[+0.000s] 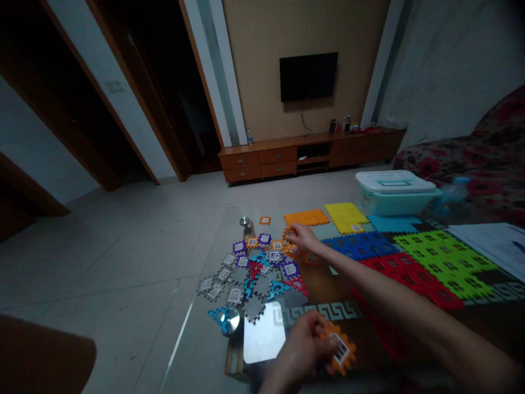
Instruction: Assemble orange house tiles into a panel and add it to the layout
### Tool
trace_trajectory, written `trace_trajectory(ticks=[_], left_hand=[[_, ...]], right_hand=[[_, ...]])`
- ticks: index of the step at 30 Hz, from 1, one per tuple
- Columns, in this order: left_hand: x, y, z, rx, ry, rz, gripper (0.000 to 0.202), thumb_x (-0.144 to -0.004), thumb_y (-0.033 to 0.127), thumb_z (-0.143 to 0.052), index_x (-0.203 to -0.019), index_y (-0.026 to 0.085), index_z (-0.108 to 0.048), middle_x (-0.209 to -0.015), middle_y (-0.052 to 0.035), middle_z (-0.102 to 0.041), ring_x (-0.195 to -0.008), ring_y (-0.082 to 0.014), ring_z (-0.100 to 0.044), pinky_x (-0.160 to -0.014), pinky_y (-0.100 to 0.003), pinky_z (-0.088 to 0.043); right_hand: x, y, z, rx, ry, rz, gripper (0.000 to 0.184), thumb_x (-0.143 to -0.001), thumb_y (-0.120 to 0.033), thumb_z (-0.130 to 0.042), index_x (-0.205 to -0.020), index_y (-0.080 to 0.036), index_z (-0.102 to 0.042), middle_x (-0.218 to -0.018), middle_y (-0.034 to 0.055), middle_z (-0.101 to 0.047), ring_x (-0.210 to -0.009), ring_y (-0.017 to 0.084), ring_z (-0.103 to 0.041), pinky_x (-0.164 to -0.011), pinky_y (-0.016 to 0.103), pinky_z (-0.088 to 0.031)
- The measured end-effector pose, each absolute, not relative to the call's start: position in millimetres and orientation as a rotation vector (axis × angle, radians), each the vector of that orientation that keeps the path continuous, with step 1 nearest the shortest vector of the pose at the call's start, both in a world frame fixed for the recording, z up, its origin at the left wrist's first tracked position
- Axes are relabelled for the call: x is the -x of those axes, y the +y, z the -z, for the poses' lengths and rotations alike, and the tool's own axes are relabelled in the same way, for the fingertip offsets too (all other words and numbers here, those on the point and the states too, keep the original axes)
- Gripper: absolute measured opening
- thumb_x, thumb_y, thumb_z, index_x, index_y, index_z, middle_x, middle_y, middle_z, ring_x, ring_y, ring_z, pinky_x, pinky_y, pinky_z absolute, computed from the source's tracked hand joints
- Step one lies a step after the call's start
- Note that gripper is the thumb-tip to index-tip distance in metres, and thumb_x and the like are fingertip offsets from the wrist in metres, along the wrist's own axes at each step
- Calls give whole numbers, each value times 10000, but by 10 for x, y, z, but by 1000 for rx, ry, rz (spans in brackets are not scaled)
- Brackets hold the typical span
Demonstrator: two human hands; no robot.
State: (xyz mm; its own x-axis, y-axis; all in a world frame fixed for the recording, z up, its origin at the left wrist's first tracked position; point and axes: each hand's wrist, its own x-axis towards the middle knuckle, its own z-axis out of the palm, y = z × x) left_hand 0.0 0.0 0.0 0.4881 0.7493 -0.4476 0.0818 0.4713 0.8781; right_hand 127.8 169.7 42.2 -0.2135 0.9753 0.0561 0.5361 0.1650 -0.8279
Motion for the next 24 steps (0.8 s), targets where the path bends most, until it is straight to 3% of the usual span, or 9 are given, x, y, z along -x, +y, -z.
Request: trace_trajectory(ticks=[3, 5, 8, 11, 15, 20, 24], left_hand=[[-193, -113, 136, -1089, 1019, -270, 203, -643, 135, -622, -782, 193, -486, -619, 54, -545, -474, -103, -509, -470, -220, -406], [-164, -44, 174, -1155, 1139, -267, 167, -674, 106, -590, -777, 191, -489, -639, 45, -554, -491, -110, -524, -469, -219, -403], [70, 186, 136, -1343, 1410, -498, 118, -723, 108, -575, -781, 189, -513, -716, 25, -582, -574, -120, -559, -513, -215, -417], [316, 371, 66, -1455, 1578, -578, 89, -767, 128, -551, -834, 185, -567, -721, 3, -610, -666, -147, -585, -596, -231, -437], [417, 359, 11, -1565, 1569, -493, 226, -737, 93, -561, -935, 166, -641, -772, -25, -650, -769, -183, -608, -704, -270, -456], [426, 194, -115, -1883, 1568, -346, 428, -669, 78, -632, -1088, 165, -646, -1039, -73, -626, -999, -216, -568, -890, -299, -419], [430, 94, -210, -2036, 1483, -298, 456, -692, 106, -654, -1136, 198, -608, -1116, -73, -580, -1077, -216, -518, -958, -309, -387]], right_hand=[[-1555, 1386, -239, 1448, -1823, -1004, 132, -929, -249, -489, -942, -151, -576, -786, 16, -614, -655, 129, -583, -629, 274, -501], [-1733, 1140, -62, 1444, -1767, -1174, 79, -895, -200, -471, -928, -177, -539, -670, -26, -567, -549, 115, -550, -550, 242, -464], [-1923, 825, 134, 1452, -1680, -1333, 222, -809, -148, -532, -1022, -196, -496, -633, -56, -543, -524, 120, -549, -507, 225, -435], [-1980, 645, 138, 1466, -1756, -1198, 308, -742, -109, -592, -1029, -191, -518, -728, -13, -597, -615, 140, -580, -532, 230, -436], [-1893, 515, 29, 1266, -2016, -1083, 274, -792, -95, -551, -1037, -195, -622, -976, 56, -665, -828, 167, -611, -689, 255, -476], [-1750, 370, 98, 1219, -2232, -1146, 443, -790, -96, -601, -1209, -237, -615, -953, 36, -681, -819, 175, -615, -738, 286, -485], [-1723, 346, 198, 1233, -2336, -982, 426, -778, -123, -658, -1188, -234, -625, -1067, 69, -622, -967, 202, -578, -857, 316, -453]])
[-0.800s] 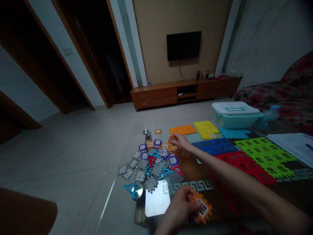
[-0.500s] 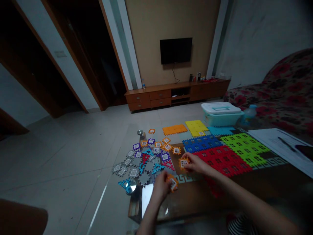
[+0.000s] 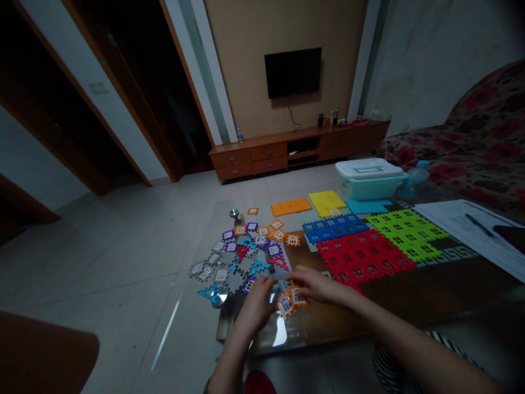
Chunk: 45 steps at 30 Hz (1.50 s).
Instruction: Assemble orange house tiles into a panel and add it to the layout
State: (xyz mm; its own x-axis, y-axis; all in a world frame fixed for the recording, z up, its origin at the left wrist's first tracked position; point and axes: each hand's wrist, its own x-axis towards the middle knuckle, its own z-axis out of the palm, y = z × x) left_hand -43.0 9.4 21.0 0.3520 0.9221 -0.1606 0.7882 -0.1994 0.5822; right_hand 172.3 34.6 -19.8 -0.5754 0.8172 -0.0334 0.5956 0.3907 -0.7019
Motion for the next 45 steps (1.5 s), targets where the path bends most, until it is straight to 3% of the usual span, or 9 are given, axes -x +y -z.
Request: trace_trajectory(ticks=[4, 7, 13, 18, 31, 35, 38, 41, 45], left_hand=[[310, 1, -235, -2010, 1556, -156, 569, -610, 149, -776, -1138, 186, -568, -1151, -75, -517, -1117, -238, -468, -942, -319, -387], [223, -37, -253, -2065, 1567, -99, 493, -590, 156, -806, -1035, 160, -592, -1116, -78, -510, -1098, -251, -453, -908, -320, -386], [256, -6, -224, -2116, 1545, -81, 379, -660, 97, -719, -1005, 192, -594, -1069, -43, -521, -1044, -214, -474, -877, -298, -390], [285, 16, -167, -2120, 1557, -65, 388, -642, 98, -730, -989, 203, -593, -1049, -30, -516, -1029, -211, -478, -863, -287, -394], [266, 54, -59, -2101, 1510, -140, 366, -604, 74, -719, -915, 192, -567, -1058, -29, -500, -1050, -210, -467, -885, -296, -383], [272, 33, -148, -2139, 1513, -70, 368, -617, 72, -699, -944, 178, -568, -1101, -60, -514, -1049, -218, -480, -878, -295, -390], [237, -23, -320, -2123, 1607, 99, 443, -613, 113, -739, -1014, 166, -559, -1148, -101, -527, -1098, -266, -477, -887, -343, -390], [177, -79, -450, -2083, 1748, 197, 563, -582, 194, -802, -1082, 168, -544, -1184, -128, -528, -1157, -335, -454, -917, -436, -370], [155, -100, -448, -2157, 1729, 183, 535, -593, 193, -805, -1068, 166, -560, -1198, -138, -535, -1154, -353, -460, -928, -466, -361]], right_hand=[[-1725, 333, 210, 1222, -2391, -885, 584, -691, -313, -794, -1227, -207, -587, -1123, 96, -554, -1060, 252, -509, -899, 355, -419], [-1710, 278, 181, 1243, -2470, -832, 629, -640, -421, -821, -1190, -212, -600, -1105, 96, -535, -1038, 276, -488, -851, 368, -412], [-1715, 215, 137, 1244, -2566, -728, 502, -684, -417, -800, -1112, -217, -631, -1063, 80, -539, -989, 264, -478, -800, 353, -388], [-1719, 217, 113, 1239, -2535, -744, 575, -681, -416, -806, -1187, -226, -611, -1100, 94, -546, -993, 261, -476, -823, 368, -391], [-1659, 226, 121, 1250, -2499, -741, 357, -648, -346, -836, -942, -191, -705, -977, 70, -566, -941, 241, -503, -777, 322, -395], [-1588, 176, 148, 1181, -2466, -780, 381, -633, -360, -846, -936, -183, -698, -985, 66, -569, -970, 237, -498, -810, 323, -406], [-1497, 156, 203, 1086, -2457, -831, 392, -653, -421, -821, -933, -180, -688, -989, 68, -568, -967, 230, -507, -820, 328, -422], [-1463, 297, 223, 1024, -2394, -850, 320, -746, -373, -759, -1001, -202, -670, -1034, 68, -577, -981, 212, -526, -854, 328, -430], [-1571, 824, 126, 1467, -2193, -512, 324, -798, -269, -712, -1094, -162, -634, -1110, 118, -577, -1064, 238, -506, -923, 355, -397]])
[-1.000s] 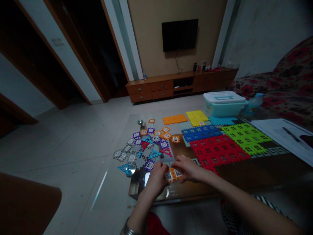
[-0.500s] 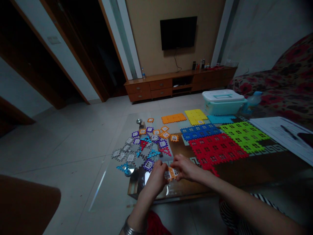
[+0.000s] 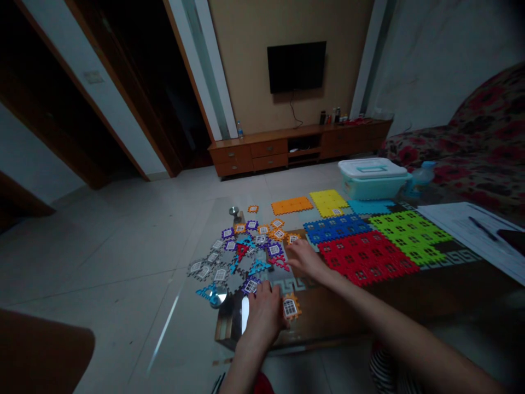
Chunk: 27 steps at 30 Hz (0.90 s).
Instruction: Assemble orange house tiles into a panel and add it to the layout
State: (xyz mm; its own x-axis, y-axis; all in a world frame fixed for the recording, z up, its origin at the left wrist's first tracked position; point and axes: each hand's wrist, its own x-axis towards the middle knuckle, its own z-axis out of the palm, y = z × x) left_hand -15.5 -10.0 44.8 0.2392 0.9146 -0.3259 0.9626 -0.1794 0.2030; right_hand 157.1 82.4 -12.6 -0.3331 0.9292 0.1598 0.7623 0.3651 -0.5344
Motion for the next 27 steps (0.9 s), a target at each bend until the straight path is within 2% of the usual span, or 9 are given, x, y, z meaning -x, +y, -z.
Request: trace_trajectory(ticks=[2, 5, 9, 12, 16, 19, 22, 27], left_hand=[[176, -88, -405, -2184, 1677, 167, 483, -617, 171, -786, -1050, 164, -572, -1191, -137, -540, -1137, -342, -471, -908, -435, -377], [213, -64, -346, -2211, 1651, 158, 464, -631, 164, -774, -1049, 171, -572, -1175, -123, -539, -1122, -326, -478, -888, -410, -386], [221, -65, -301, -2236, 1640, 156, 521, -600, 231, -817, -1049, 184, -557, -1183, -105, -524, -1145, -328, -454, -918, -437, -370], [205, -92, -278, -2251, 1636, 118, 516, -605, 237, -823, -1043, 183, -555, -1188, -107, -519, -1150, -326, -444, -926, -439, -360], [172, -117, -246, -2242, 1596, 31, 508, -618, 263, -828, -1045, 183, -564, -1191, -107, -513, -1137, -320, -442, -920, -431, -351], [139, -116, -225, -2241, 1567, -10, 465, -648, 278, -811, -1038, 193, -572, -1189, -96, -511, -1140, -313, -438, -915, -416, -349], [112, -103, -217, -2252, 1589, 33, 426, -684, 271, -783, -1045, 200, -568, -1189, -84, -513, -1148, -299, -439, -919, -405, -348], [98, -70, -223, -2278, 1610, 99, 427, -696, 283, -775, -1060, 206, -564, -1193, -80, -517, -1157, -297, -448, -919, -406, -361]], right_hand=[[-1634, 1128, 61, 1687, -2201, -401, 368, -787, -269, -721, -1116, -137, -624, -1128, 138, -574, -1081, 247, -500, -921, 338, -390], [-1678, 1439, 14, 1818, -2294, -408, 424, -706, -270, -790, -1081, -134, -648, -1094, 132, -595, -1055, 255, -519, -873, 304, -399], [-1693, 1419, 38, 1873, -2337, -434, 317, -654, -219, -808, -938, -151, -686, -1000, 108, -623, -980, 254, -540, -818, 296, -400], [-1741, 1134, 71, 1893, -2357, -432, 298, -676, -237, -778, -938, -146, -670, -1010, 116, -613, -972, 259, -528, -804, 313, -399], [-1858, 671, 139, 1699, -2483, -430, 285, -716, -259, -715, -954, -134, -625, -1041, 130, -580, -964, 252, -506, -807, 327, -393], [-1916, 417, 190, 1506, -2537, -486, 265, -716, -255, -694, -936, -145, -594, -1001, 106, -566, -925, 237, -501, -785, 322, -396], [-1896, 261, 201, 1324, -2549, -548, 265, -718, -265, -690, -933, -162, -574, -977, 80, -552, -898, 222, -495, -773, 317, -403], [-1786, 156, 164, 1188, -2580, -580, 309, -750, -330, -687, -975, -155, -566, -1010, 93, -541, -918, 233, -489, -798, 349, -412]])
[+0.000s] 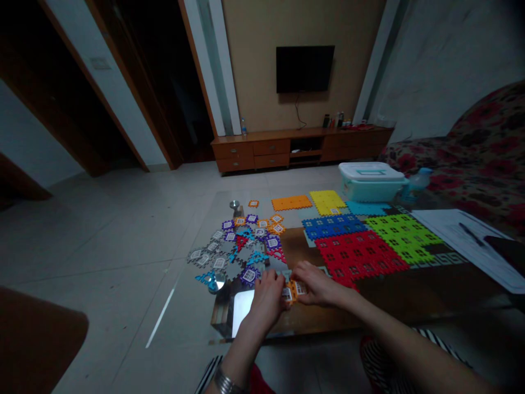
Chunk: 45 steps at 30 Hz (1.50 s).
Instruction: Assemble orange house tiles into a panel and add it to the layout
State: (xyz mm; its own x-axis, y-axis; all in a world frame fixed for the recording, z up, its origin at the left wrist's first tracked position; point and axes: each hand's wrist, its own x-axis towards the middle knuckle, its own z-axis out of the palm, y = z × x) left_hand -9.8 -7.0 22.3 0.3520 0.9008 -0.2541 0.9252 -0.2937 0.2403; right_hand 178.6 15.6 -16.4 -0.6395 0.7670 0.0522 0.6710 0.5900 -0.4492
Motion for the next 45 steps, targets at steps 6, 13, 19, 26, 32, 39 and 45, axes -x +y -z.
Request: trace_trajectory(ticks=[6, 13, 19, 26, 32, 39, 45], left_hand=[[91, -60, -264, -2287, 1616, 122, 452, -679, 279, -796, -1059, 208, -561, -1184, -74, -531, -1142, -291, -462, -910, -402, -371], [90, -55, -201, -2296, 1630, 91, 484, -643, 280, -825, -1051, 206, -577, -1166, -78, -544, -1113, -301, -482, -885, -411, -392], [93, -51, -142, -2322, 1622, 46, 454, -653, 286, -816, -1032, 207, -579, -1144, -77, -550, -1108, -305, -487, -881, -419, -397], [96, -61, -122, -2340, 1623, 85, 471, -657, 288, -800, -1063, 222, -571, -1163, -73, -547, -1122, -299, -481, -889, -415, -392], [81, -59, -108, -2322, 1649, 101, 482, -647, 264, -803, -1068, 228, -571, -1149, -72, -557, -1107, -293, -490, -865, -396, -397], [95, -55, -116, -2308, 1646, 91, 470, -663, 277, -792, -1072, 235, -565, -1152, -68, -547, -1122, -289, -476, -884, -391, -377], [101, -69, -139, -2311, 1648, 94, 462, -666, 282, -791, -1064, 232, -562, -1151, -72, -549, -1117, -292, -477, -880, -391, -375]], right_hand=[[-1761, 169, 166, 1189, -2583, -654, 336, -734, -352, -714, -974, -157, -582, -1024, 95, -535, -946, 245, -493, -814, 364, -420], [-1770, 139, 28, 1212, -2597, -696, 328, -718, -275, -728, -982, -140, -587, -1027, 104, -537, -945, 245, -502, -811, 357, -427], [-1736, 139, -16, 1258, -2588, -710, 319, -694, -248, -753, -957, -129, -619, -1026, 113, -547, -958, 252, -515, -819, 349, -438], [-1742, 125, -129, 1208, -2605, -724, 335, -690, -204, -743, -1000, -160, -624, -1048, 95, -551, -962, 235, -512, -816, 334, -435], [-1747, 96, -103, 1310, -2657, -689, 287, -681, -212, -741, -927, -129, -618, -1030, 120, -553, -941, 249, -516, -788, 333, -438], [-1772, 88, -65, 1250, -2644, -675, 257, -703, -195, -703, -938, -135, -617, -1007, 103, -537, -955, 238, -502, -818, 340, -428], [-1781, 91, -15, 1217, -2644, -724, 309, -700, -195, -700, -987, -148, -594, -1050, 107, -517, -986, 244, -482, -852, 358, -422]])
